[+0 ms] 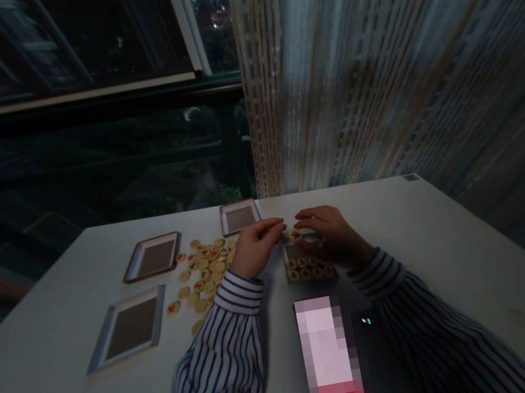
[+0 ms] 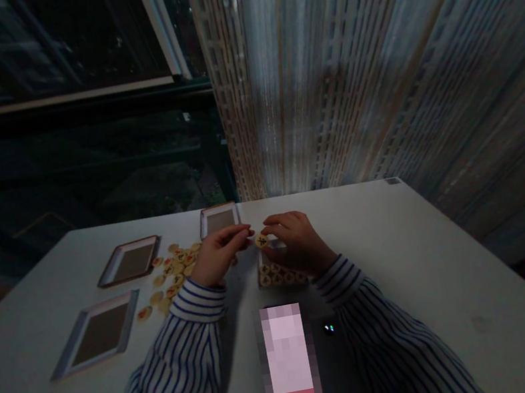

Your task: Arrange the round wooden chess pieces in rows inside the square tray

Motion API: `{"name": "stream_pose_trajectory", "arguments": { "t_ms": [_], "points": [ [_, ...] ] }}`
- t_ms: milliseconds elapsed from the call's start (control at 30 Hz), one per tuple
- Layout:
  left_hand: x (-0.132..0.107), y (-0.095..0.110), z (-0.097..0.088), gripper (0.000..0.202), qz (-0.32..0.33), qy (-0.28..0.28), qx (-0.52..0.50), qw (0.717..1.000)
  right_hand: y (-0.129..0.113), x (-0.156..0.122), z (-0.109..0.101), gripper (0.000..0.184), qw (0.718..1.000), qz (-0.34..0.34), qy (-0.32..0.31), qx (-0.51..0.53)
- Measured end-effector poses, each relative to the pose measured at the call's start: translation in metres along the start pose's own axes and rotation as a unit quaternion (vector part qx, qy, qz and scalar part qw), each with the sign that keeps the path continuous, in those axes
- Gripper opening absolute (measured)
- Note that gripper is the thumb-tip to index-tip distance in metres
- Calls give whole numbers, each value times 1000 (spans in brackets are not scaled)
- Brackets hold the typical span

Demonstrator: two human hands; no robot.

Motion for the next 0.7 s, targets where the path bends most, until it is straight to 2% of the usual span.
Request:
{"name": "stream_pose_trajectory", "arguments": {
  "t_ms": [400, 567, 700],
  "points": [
    [11, -3, 17, 36, -5, -49, -18, 999, 10, 1, -7, 24, 1000, 7, -8, 7],
    [11, -4, 19, 34, -24, -53, -17, 998, 8, 7, -6, 26, 999, -2, -37, 20],
    [12, -6, 20, 29, -15, -68, -2, 998, 7, 9, -5, 23, 999, -8, -45, 26]
  ]
}}
Point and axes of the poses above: each hand's wrist, its own x-axis towards the middle knuckle, its own z-axis out of the palm, y = z × x, the point moved 9 cm from there along x, towards the middle knuckle, and after that the axes turned 3 degrees about -y, right-handed, at the moved point
